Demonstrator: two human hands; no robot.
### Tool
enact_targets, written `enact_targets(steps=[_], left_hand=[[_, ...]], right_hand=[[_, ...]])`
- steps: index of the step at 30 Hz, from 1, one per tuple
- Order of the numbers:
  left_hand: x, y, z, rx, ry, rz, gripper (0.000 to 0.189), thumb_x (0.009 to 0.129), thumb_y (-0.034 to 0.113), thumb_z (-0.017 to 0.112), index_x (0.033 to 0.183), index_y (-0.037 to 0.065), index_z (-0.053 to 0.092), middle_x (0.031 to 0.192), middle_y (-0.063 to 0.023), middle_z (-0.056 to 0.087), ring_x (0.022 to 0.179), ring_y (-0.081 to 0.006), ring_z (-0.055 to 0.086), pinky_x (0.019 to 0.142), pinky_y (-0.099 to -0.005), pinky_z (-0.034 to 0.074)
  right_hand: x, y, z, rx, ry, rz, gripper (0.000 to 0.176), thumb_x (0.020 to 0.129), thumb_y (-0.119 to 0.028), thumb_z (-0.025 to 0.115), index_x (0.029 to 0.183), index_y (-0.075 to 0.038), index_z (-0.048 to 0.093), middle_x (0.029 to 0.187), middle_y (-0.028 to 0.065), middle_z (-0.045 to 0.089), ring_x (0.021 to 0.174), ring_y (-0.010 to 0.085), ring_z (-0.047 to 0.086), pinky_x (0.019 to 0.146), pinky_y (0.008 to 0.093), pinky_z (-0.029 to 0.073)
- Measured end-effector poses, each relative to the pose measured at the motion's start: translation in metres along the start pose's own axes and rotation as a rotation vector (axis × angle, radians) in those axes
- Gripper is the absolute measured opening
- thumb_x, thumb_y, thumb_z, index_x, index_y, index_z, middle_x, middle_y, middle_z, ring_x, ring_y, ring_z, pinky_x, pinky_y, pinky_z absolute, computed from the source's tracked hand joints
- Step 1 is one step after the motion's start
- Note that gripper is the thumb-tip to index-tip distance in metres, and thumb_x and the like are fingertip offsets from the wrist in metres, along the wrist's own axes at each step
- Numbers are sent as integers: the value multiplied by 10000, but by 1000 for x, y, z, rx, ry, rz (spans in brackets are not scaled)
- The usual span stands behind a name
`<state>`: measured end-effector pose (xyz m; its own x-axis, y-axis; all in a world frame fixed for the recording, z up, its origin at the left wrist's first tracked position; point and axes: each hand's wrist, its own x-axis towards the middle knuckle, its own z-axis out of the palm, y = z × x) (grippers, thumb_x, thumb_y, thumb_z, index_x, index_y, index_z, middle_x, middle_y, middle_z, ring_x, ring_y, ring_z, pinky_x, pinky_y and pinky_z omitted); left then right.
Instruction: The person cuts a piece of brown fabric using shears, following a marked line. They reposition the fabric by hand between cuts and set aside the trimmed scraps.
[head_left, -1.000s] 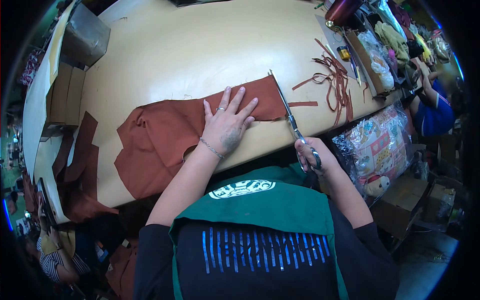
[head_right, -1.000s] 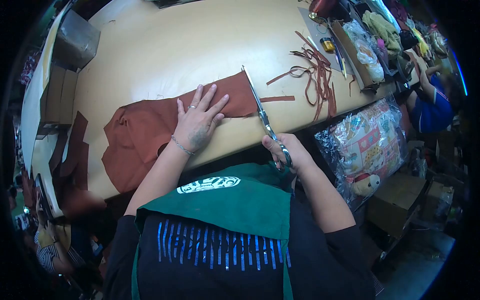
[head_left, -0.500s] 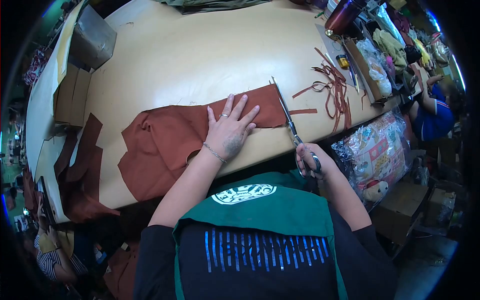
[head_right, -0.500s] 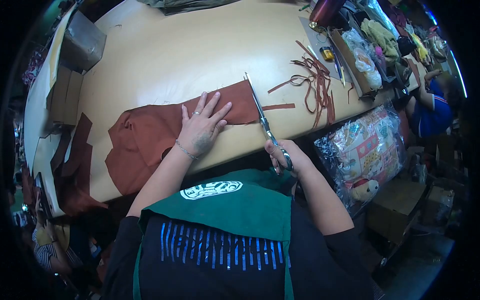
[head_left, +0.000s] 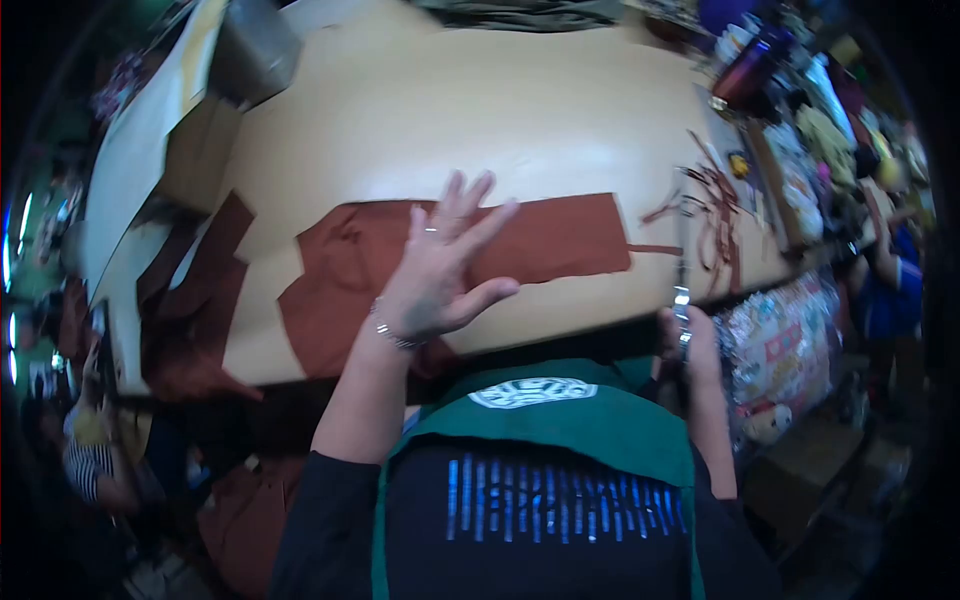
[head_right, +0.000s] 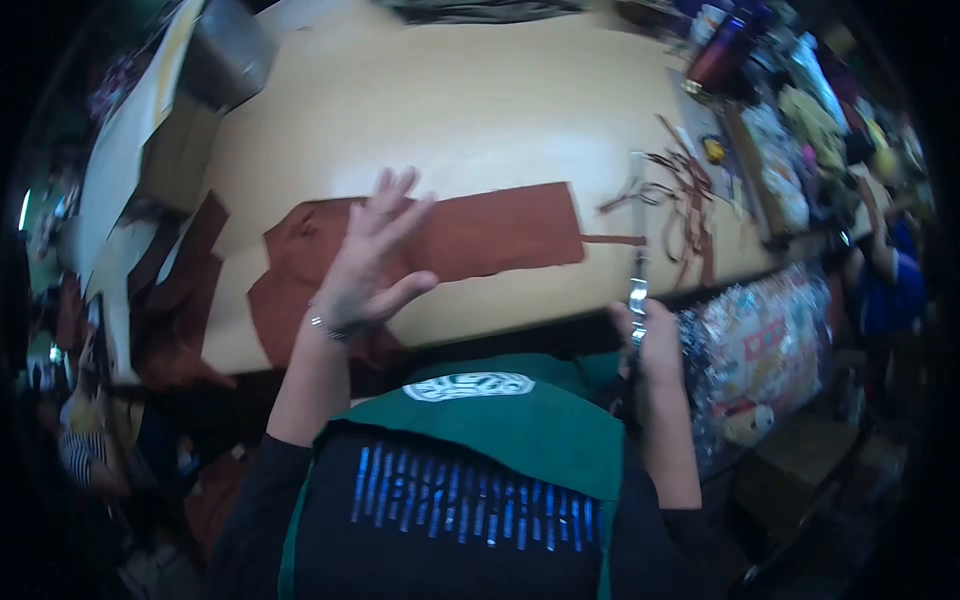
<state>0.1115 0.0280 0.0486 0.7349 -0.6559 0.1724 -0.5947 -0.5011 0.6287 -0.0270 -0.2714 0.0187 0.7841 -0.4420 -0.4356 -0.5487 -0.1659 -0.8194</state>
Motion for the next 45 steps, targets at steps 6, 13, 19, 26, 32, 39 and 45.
enact_targets(steps=[6, 13, 19, 26, 32, 39, 45], left_hand=[[-99, -33, -11, 419, -139, -418, 792, 553, 445, 724, 1251, 212, 431, 1402, -73, 218, 1303, -330, 122, 950, -625, 152], [-116, -71, -20, 379, 250, -124, 257, 623, 8, 530, 852, 112, 582, 851, -67, 563, 802, -266, 529, 686, -383, 435], [-176, -150, -232, 1025, 741, -357, 241, 762, 79, 565, 1001, 114, 575, 913, -118, 581, 819, -310, 547, 724, -374, 461], [-267, -139, -233, 1187, 851, -767, 581, 755, 427, 607, 1089, -37, 504, 1041, -228, 539, 988, -368, 500, 840, -410, 406], [-431, -83, -100, 777, 245, -1919, 632, 717, 533, 578, 1195, 134, 472, 1227, -134, 446, 1157, -318, 397, 896, -535, 347], [-540, 22, -36, 621, 103, -2623, 581, 748, 484, 569, 1248, 230, 420, 1363, -29, 289, 1272, -291, 226, 926, -619, 252], [-587, 18, -39, 792, 239, -2381, 286, 799, 297, 548, 1038, 148, 598, 1122, -69, 544, 1049, -287, 502, 802, -503, 413]], right_hand=[[34, 20, -21, -482, 251, -369, 423, 712, -348, 697, 744, 26, 502, 630, 123, 519, 589, 215, 470, 582, 360, 396], [28, 10, -1, -804, 362, -246, 482, 680, -407, 702, 708, 20, 480, 626, 173, 507, 578, 324, 472, 602, 396, 401], [25, 12, 8, -866, 438, -264, 464, 668, -396, 710, 744, 12, 504, 678, 178, 556, 654, 357, 532, 643, 412, 415], [22, 7, 10, -874, 422, -216, 485, 672, -430, 698, 749, 9, 506, 694, 177, 557, 667, 369, 532, 645, 412, 418], [28, 12, 5, -922, 379, -282, 538, 683, -475, 676, 760, 33, 516, 690, 174, 549, 630, 311, 525, 631, 387, 421], [26, 2, 7, -974, 334, -242, 555, 682, -491, 669, 747, 37, 511, 663, 174, 532, 625, 331, 507, 630, 393, 417], [26, 8, 3, -912, 347, -214, 502, 677, -453, 685, 770, 14, 526, 695, 181, 562, 667, 357, 545, 639, 408, 423]])
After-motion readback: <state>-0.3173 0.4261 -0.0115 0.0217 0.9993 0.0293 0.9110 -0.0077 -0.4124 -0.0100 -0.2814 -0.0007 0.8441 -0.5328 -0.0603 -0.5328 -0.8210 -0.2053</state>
